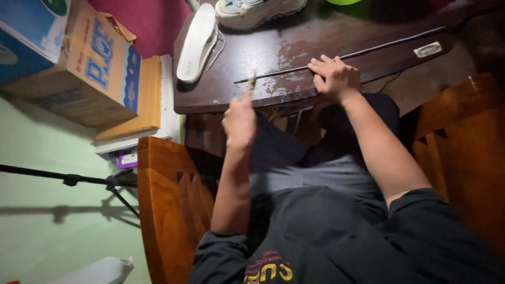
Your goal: The person uses a toothbrush to scrub a grey cord placed on a wooden table. After scrubbing, the person sets the brush down and picks up the cord to inspect it.
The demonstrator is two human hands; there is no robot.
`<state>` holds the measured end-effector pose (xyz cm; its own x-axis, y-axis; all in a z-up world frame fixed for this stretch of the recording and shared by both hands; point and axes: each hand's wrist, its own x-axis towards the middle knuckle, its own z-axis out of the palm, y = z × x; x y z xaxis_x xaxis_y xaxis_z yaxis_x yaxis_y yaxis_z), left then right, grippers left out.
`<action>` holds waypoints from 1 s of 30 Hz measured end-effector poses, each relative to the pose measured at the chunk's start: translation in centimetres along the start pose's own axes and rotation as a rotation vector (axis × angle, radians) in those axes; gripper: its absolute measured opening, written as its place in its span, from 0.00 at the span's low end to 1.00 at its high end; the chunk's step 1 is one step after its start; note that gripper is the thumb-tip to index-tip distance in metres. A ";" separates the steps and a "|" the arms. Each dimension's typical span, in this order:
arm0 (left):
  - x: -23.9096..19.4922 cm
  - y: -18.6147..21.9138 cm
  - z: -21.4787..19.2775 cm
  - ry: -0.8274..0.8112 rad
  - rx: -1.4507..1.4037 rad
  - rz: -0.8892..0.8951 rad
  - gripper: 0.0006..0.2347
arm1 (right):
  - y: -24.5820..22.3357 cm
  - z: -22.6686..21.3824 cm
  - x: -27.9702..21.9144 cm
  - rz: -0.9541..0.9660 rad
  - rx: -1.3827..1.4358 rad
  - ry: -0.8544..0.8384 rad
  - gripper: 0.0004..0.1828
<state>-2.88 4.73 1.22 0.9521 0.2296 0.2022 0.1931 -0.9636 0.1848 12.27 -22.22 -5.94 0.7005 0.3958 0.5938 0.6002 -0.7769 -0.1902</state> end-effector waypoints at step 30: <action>1.1 9.3 6.1 0.180 -0.007 0.193 0.19 | 0.0 0.1 0.0 0.017 0.008 -0.030 0.24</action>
<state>1.38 -4.78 -2.68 0.9135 0.0631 0.4019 0.0102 -0.9911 0.1325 12.34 -22.18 -5.97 0.7216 0.3970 0.5671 0.5912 -0.7796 -0.2065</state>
